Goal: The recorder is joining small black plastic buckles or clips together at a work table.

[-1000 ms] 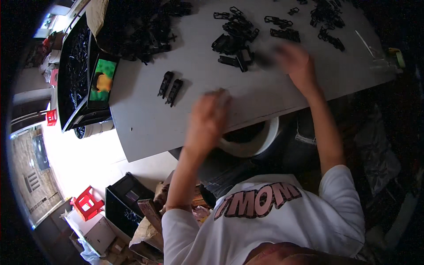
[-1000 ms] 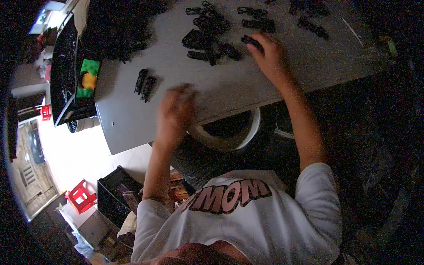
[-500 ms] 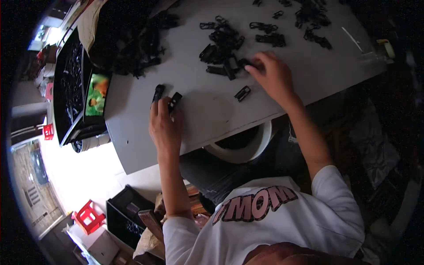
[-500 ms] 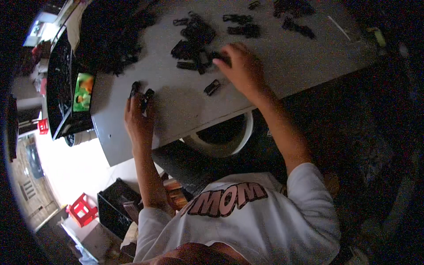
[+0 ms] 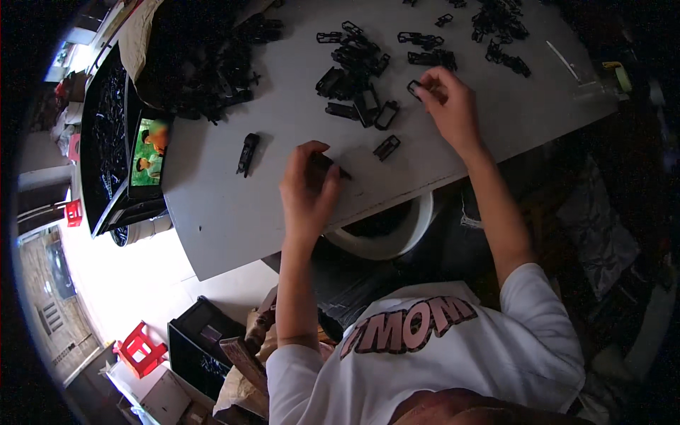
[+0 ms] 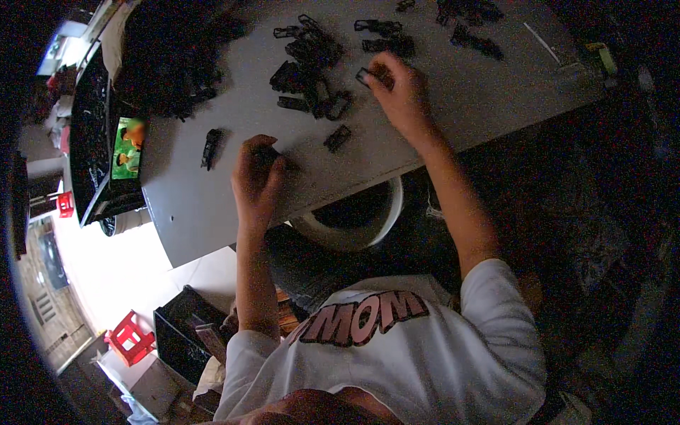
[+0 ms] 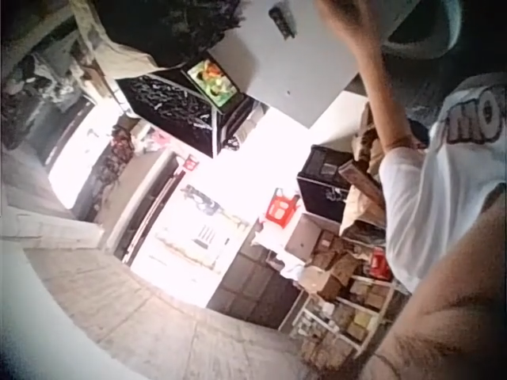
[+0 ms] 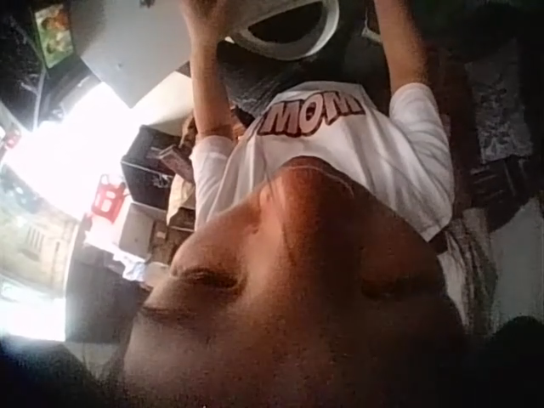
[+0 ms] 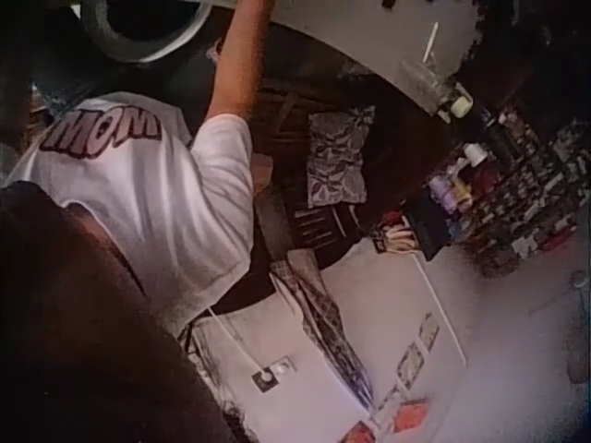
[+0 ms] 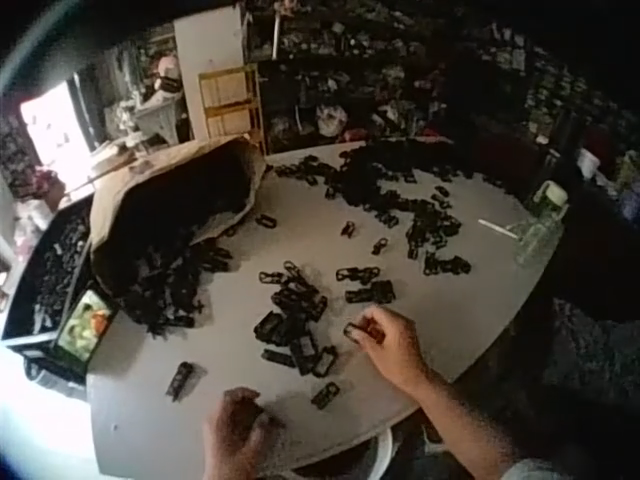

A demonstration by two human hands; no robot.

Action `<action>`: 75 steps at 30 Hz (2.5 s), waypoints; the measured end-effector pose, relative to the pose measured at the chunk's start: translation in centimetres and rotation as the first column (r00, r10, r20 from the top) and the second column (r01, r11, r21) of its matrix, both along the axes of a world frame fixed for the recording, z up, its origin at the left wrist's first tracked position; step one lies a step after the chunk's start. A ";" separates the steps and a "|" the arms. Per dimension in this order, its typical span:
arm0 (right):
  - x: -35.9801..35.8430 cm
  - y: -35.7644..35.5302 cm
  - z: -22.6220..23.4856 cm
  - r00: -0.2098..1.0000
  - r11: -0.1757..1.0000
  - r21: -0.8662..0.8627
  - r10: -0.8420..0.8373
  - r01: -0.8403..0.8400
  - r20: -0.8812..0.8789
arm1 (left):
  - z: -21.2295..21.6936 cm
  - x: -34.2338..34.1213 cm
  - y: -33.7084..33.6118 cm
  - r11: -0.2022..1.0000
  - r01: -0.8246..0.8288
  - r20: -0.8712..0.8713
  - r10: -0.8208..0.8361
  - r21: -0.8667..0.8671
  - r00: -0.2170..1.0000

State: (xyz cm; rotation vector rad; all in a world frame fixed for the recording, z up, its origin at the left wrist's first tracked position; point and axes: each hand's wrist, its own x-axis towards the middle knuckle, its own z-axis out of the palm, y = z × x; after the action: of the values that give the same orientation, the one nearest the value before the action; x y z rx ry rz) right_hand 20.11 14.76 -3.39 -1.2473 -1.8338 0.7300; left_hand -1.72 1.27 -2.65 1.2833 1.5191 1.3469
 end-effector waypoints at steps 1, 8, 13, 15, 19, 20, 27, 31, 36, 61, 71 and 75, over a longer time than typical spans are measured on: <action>0.4 -0.1 -0.1 1.000 1.000 -0.002 -0.001 0.001 0.002 | -0.1 0.0 -0.1 1.000 0.001 0.002 -0.001 -0.002 1.000; 3.7 -2.5 -0.2 0.711 0.688 0.528 -0.023 -0.499 0.703 | -0.8 -0.5 -1.1 0.996 -0.014 0.021 0.016 -0.093 1.000; 3.1 -4.5 0.5 0.662 0.625 0.463 0.117 -0.628 0.741 | -1.1 -0.3 -1.3 0.999 -0.038 -0.014 0.037 -0.030 0.999; 3.1 -4.8 0.6 0.651 0.633 0.445 0.126 -0.634 0.749 | -0.9 -0.2 -1.5 0.999 -0.042 -0.031 0.042 -0.017 0.999; 2.8 -5.7 0.6 0.607 0.602 0.442 0.092 -0.665 0.789 | -1.3 -0.3 -1.9 0.999 -0.037 -0.011 0.037 0.014 0.999; 2.7 -6.0 0.5 0.644 0.627 0.444 0.123 -0.640 0.755 | -1.2 -0.3 -2.0 0.999 -0.030 -0.037 0.032 0.033 0.999; 2.3 -5.7 1.3 0.876 0.906 0.308 0.121 -0.289 0.467 | -1.4 -0.5 -1.7 0.994 -0.030 -0.116 0.042 0.106 0.992; 2.0 -6.1 1.5 0.824 0.929 0.235 0.112 -0.285 0.556 | -1.2 -0.6 -1.6 0.998 -0.024 -0.085 0.028 0.052 0.996; 2.0 -5.8 2.0 0.887 0.966 -0.040 0.249 -0.254 0.390 | -1.2 -0.6 -1.7 0.998 -0.028 -0.093 0.034 0.063 0.995; 1.4 -2.7 1.2 0.930 0.940 0.114 0.290 -0.321 0.226 | -0.6 -0.6 -2.6 0.991 0.089 -0.224 -0.065 0.099 0.972; 5.7 -6.7 1.1 0.896 0.977 0.114 0.118 -0.183 0.429 | 0.2 -0.7 -4.7 0.993 0.015 -0.078 -0.025 -0.118 0.997; 2.4 -10.0 3.6 0.879 0.928 0.006 0.352 -0.374 0.321 | -0.4 -0.5 -5.8 0.999 -0.017 -0.038 0.016 -0.038 0.999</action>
State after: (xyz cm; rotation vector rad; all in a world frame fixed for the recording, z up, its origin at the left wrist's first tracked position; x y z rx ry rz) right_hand 22.49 4.74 0.18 -1.0279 -2.3800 0.6869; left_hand -2.23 -4.51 -3.01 1.2812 1.5766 1.3046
